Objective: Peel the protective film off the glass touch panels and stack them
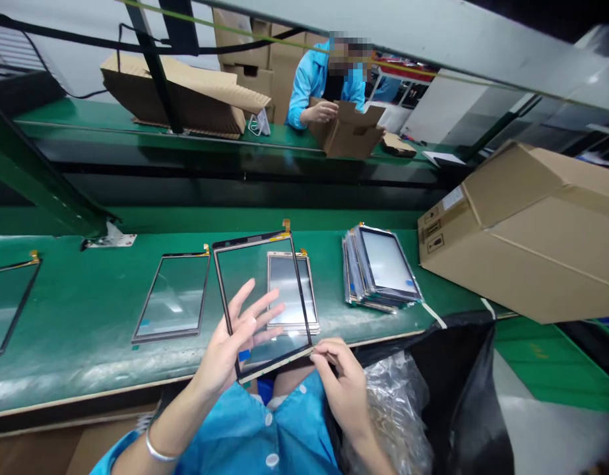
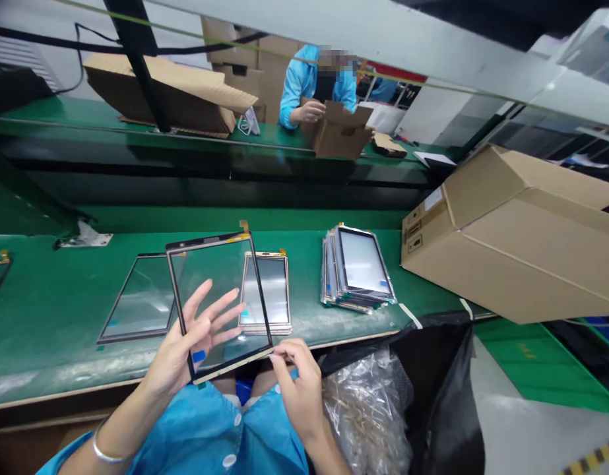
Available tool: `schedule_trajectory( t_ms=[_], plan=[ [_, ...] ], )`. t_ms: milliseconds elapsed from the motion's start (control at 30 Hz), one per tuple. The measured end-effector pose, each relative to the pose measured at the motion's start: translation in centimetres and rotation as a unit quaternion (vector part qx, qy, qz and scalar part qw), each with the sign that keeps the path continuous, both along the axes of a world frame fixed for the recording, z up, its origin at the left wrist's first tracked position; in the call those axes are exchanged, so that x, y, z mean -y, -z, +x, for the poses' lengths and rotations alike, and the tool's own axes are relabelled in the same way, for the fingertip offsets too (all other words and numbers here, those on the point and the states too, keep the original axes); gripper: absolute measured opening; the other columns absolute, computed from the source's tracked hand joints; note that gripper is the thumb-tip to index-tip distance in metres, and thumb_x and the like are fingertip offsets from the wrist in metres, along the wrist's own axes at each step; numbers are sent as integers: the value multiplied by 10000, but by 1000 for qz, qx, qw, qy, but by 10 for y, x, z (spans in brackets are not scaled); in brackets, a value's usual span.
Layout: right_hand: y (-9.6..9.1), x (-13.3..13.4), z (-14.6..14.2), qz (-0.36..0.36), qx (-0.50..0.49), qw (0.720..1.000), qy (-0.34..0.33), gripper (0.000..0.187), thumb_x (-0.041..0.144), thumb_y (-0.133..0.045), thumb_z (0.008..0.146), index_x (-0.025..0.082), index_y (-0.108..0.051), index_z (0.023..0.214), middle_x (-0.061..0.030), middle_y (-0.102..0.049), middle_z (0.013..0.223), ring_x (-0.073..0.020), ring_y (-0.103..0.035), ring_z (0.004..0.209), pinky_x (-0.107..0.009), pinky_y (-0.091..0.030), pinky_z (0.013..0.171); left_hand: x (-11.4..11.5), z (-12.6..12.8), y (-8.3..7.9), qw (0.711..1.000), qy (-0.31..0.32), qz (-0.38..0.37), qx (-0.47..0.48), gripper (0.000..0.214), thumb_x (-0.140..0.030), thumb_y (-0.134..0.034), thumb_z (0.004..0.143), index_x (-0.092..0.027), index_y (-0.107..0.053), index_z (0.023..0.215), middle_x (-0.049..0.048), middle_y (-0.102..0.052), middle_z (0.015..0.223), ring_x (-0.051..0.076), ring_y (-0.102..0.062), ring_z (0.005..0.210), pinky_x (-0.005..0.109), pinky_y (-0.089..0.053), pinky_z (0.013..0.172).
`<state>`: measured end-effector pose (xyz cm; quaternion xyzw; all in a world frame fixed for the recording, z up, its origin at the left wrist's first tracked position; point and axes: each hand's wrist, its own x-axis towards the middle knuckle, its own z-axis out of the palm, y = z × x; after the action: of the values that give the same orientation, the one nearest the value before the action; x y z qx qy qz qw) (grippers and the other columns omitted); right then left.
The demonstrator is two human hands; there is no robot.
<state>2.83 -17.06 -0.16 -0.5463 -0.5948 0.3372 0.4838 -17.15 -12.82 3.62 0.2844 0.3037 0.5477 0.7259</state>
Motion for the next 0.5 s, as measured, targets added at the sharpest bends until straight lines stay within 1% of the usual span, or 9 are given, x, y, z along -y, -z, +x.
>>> schedule_trajectory(
  t_ms=[100,200,300,367,400,467,500],
  plan=[
    [-3,-3,4,-2,-3,1000,5,49,190,-560,860,207,-597,832,-23,-597,805,-153,-598,750,-247,-489,657,5,2,-3,1000,5,5,-13,539,-277,-544,911,-381,-353,1404,68,-534,1376,307,-516,1231,441,-487,938],
    [-4,-8,7,-10,4,1000,-10,93,189,-544,872,206,-560,781,-12,-572,769,-144,-574,715,-239,-464,628,9,5,-5,1000,4,11,-22,563,-296,-562,900,-374,-341,1413,69,-553,1356,311,-519,1228,452,-483,944],
    [-8,-7,5,18,37,999,-17,140,169,-504,889,208,-525,756,-5,-547,737,-136,-543,677,-239,-444,612,13,12,-6,999,-3,29,-28,526,-280,-548,908,-371,-366,1394,61,-584,1322,304,-539,1208,446,-497,927],
    [-15,0,8,58,69,995,-39,146,143,-478,893,212,-530,775,-15,-553,744,-145,-546,691,-253,-449,628,12,20,-8,998,-33,28,-43,515,-265,-541,912,-364,-368,1388,57,-591,1313,292,-546,1202,437,-497,930],
    [-20,8,12,71,78,992,-68,147,135,-473,893,216,-538,788,-18,-560,743,-150,-553,695,-261,-457,634,9,23,-9,997,-57,24,-51,523,-260,-543,911,-359,-359,1390,58,-585,1318,286,-546,1203,432,-494,937],
    [-30,28,29,67,72,986,-135,146,152,-492,892,230,-554,786,-16,-573,712,-156,-565,665,-269,-473,614,1,29,-10,993,-104,15,-58,548,-258,-550,904,-354,-334,1398,62,-553,1349,279,-539,1210,428,-487,947],
    [-34,40,40,56,59,986,-143,138,179,-520,888,238,-561,770,-11,-577,684,-157,-566,634,-269,-476,585,-5,29,-11,991,-120,10,-54,557,-260,-558,897,-350,-331,1398,64,-536,1363,281,-535,1214,431,-488,945]
  ],
)
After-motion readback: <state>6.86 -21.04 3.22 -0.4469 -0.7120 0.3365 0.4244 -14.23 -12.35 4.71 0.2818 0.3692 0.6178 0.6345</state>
